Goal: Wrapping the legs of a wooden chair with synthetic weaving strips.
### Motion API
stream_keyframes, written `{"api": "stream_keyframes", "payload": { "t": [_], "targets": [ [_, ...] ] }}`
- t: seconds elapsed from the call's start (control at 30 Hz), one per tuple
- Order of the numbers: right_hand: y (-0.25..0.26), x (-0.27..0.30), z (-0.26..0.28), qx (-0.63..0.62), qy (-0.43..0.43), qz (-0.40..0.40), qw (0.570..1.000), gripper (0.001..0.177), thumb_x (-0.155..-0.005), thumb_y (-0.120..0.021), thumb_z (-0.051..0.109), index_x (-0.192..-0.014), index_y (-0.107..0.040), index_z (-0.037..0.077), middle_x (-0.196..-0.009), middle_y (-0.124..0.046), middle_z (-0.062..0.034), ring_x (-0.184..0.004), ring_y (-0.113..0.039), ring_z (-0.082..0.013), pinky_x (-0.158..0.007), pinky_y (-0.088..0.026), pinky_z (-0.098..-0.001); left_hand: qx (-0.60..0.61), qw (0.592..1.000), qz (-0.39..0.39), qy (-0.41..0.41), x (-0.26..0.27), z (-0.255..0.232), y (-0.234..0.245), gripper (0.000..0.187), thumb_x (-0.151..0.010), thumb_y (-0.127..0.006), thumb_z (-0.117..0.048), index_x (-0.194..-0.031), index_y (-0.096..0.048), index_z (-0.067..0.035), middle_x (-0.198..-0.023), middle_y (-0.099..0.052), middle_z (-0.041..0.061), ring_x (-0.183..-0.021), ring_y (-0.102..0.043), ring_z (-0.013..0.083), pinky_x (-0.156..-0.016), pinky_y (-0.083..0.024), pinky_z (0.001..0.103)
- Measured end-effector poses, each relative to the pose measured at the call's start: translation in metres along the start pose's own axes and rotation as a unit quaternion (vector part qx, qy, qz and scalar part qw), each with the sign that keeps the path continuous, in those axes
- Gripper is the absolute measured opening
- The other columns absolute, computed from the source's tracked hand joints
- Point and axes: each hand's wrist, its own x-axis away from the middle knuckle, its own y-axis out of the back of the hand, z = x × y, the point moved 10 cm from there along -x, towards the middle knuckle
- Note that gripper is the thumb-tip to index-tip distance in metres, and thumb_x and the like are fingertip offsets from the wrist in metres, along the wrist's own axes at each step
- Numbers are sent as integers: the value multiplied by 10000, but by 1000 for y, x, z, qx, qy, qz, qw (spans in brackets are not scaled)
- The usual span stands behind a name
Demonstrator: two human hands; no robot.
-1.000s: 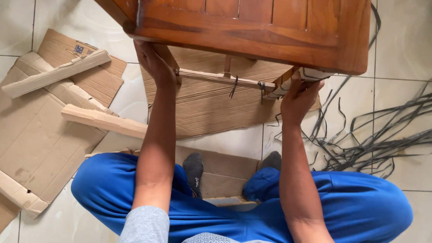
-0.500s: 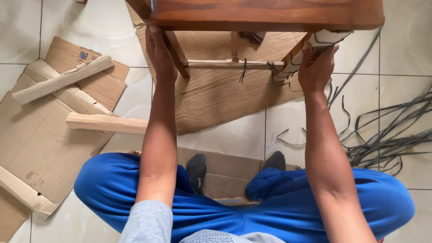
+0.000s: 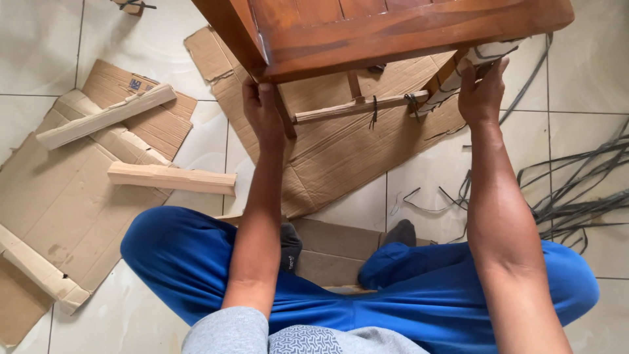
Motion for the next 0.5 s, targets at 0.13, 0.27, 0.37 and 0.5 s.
{"api": "stream_keyframes", "payload": {
  "t": [0.13,0.27,0.37,0.5],
  "targets": [
    [-1,1,-12,-18,-14,18,1000,254,-1143,-545,31,-1234,-308,40,-1026,-625,-203,-851,-656,-314,-712,-546,-457,74,997,-29,14,24,0,3,391,-996,-619,-352,-1277,-581,-83,-1176,-637,84,-1101,-576,221,-988,-434,394],
    [-1,3,-11,-12,-26,29,999,266,-1165,-537,72,-1249,-285,58,-1057,-614,-204,-889,-660,-326,-722,-538,-475,21,999,-39,-22,40,-1,11,473,-986,-598,-428,-1299,-573,-75,-1208,-634,95,-1128,-588,242,-1020,-451,418],
    [0,3,-9,-33,-27,24,999,255,-1161,-543,80,-1240,-302,50,-1060,-614,-203,-885,-644,-309,-726,-534,-456,13,997,-38,-64,45,-8,12,482,-1004,-597,-449,-1312,-567,-79,-1169,-637,76,-1067,-590,211,-964,-458,385],
    [0,3,-7,-42,-24,19,999,256,-1168,-546,133,-1250,-315,60,-1116,-621,-208,-957,-660,-324,-778,-551,-465,32,998,-39,-47,50,-7,11,441,-1036,-561,-404,-1335,-572,-81,-1191,-648,76,-1079,-592,206,-971,-454,380]
  ]
}}
